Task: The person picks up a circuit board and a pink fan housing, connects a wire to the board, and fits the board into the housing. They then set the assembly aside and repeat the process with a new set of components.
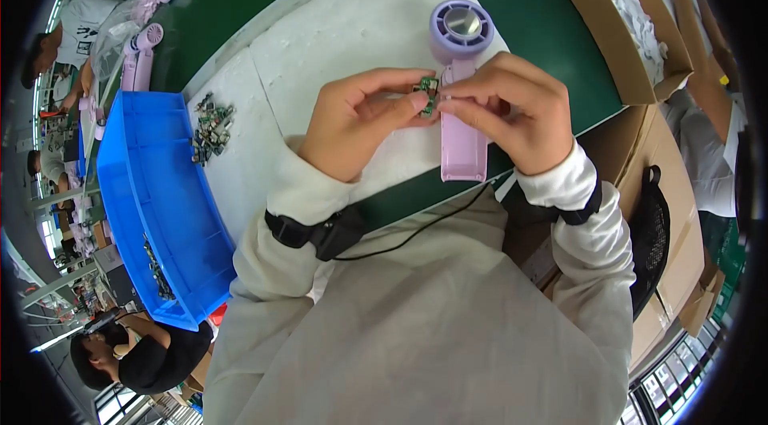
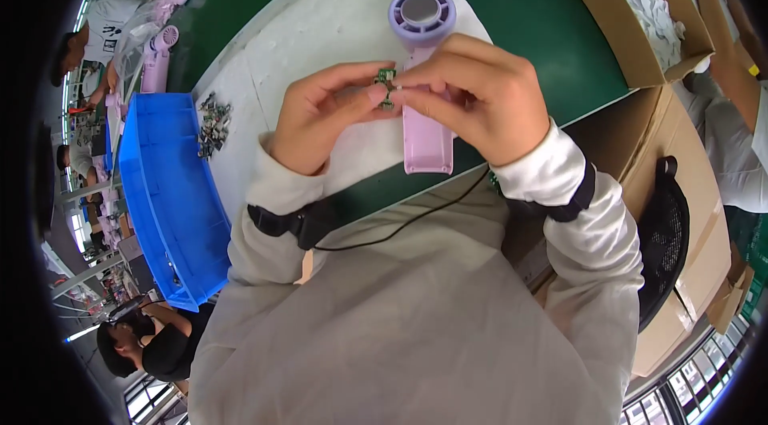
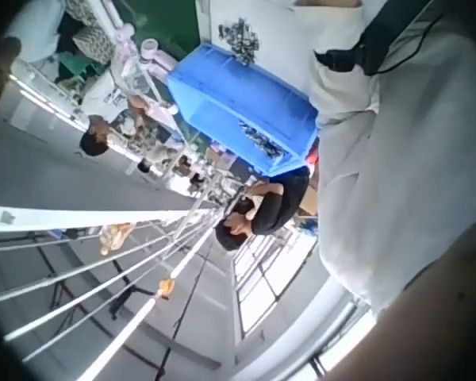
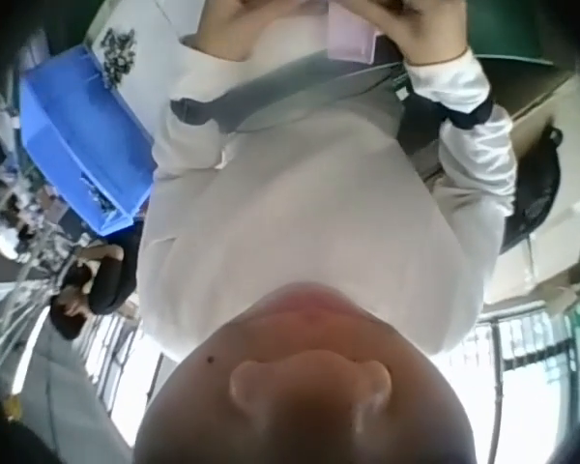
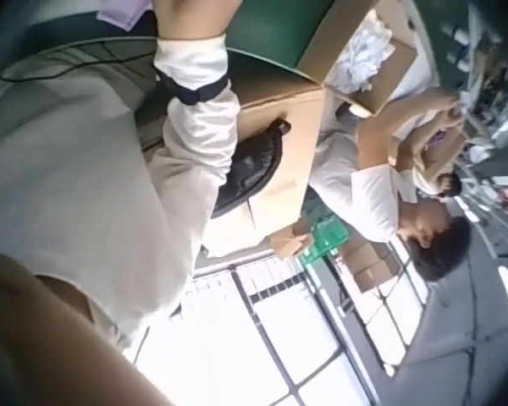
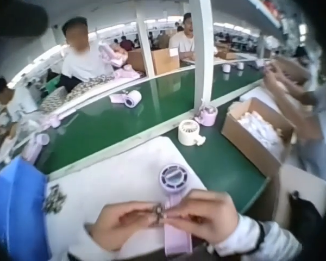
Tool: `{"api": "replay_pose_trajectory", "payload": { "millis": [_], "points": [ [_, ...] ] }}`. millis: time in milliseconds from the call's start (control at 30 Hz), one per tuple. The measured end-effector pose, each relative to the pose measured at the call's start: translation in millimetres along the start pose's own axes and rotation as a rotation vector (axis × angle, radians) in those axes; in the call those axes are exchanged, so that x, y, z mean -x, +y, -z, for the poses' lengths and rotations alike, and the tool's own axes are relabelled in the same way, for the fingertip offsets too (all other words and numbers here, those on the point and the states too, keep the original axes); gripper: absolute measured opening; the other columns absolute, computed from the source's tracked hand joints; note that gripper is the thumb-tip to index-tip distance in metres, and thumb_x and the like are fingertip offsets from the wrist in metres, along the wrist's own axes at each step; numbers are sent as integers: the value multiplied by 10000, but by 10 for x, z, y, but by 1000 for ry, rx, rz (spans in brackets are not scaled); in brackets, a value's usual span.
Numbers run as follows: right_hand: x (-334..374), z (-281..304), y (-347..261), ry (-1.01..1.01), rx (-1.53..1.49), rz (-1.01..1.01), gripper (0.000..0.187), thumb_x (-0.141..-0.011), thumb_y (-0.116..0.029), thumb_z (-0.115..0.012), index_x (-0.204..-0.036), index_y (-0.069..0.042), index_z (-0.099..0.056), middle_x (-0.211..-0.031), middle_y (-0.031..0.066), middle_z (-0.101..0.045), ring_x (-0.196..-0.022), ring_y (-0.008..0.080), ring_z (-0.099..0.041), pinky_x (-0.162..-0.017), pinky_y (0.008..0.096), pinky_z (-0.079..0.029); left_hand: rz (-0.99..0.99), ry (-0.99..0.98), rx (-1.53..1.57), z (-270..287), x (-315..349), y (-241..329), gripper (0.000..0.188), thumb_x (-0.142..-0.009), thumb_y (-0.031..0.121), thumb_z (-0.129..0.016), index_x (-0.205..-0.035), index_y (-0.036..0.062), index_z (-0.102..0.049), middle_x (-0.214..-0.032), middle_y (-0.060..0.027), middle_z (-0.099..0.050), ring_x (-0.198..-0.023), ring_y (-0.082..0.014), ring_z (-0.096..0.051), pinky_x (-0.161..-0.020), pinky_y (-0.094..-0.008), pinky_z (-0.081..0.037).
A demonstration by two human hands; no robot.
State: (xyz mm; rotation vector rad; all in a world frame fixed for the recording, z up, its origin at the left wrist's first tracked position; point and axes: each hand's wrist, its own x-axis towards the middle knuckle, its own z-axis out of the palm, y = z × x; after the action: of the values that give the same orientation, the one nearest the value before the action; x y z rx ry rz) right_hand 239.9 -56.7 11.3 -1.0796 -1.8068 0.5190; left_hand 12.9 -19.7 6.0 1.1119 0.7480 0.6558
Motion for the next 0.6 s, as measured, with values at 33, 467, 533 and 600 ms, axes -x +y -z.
{"api": "replay_pose_trajectory", "payload": {
  "millis": [33,467,533,600],
  "points": [
    [-1,0,11,-26,-18,-36,223,-839,-56,-799,-1053,-26,-744,-785,54,-604,-665,147,-558,-576,281,-446,-25,4,3,1,-69,32,296,-992,-15,-613,-1273,-108,-606,-1197,-175,-676,-1071,-242,-689,-983,-375,-588],
    [-18,-74,-69,17,141,102,154,-856,-12,-743,-1009,-26,-731,-975,105,-666,-827,288,-640,-738,351,-522,-27,35,60,22,-34,3,293,-997,-4,-610,-1276,-96,-604,-1208,-175,-670,-1068,-231,-691,-975,-378,-596],
    [-36,-99,-74,47,142,100,162,-848,-12,-751,-1008,-23,-731,-975,106,-677,-835,291,-649,-747,351,-528,-39,30,45,18,-43,-4,299,-996,-4,-610,-1281,-93,-601,-1220,-173,-665,-1088,-235,-683,-983,-388,-594],
    [-18,-120,-57,59,136,47,181,-824,-14,-773,-1000,-16,-732,-974,109,-704,-850,291,-665,-768,346,-537,-53,11,16,-1,-53,-24,309,-994,-4,-610,-1291,-86,-597,-1244,-170,-656,-1129,-242,-666,-998,-409,-591]
  ]
}}
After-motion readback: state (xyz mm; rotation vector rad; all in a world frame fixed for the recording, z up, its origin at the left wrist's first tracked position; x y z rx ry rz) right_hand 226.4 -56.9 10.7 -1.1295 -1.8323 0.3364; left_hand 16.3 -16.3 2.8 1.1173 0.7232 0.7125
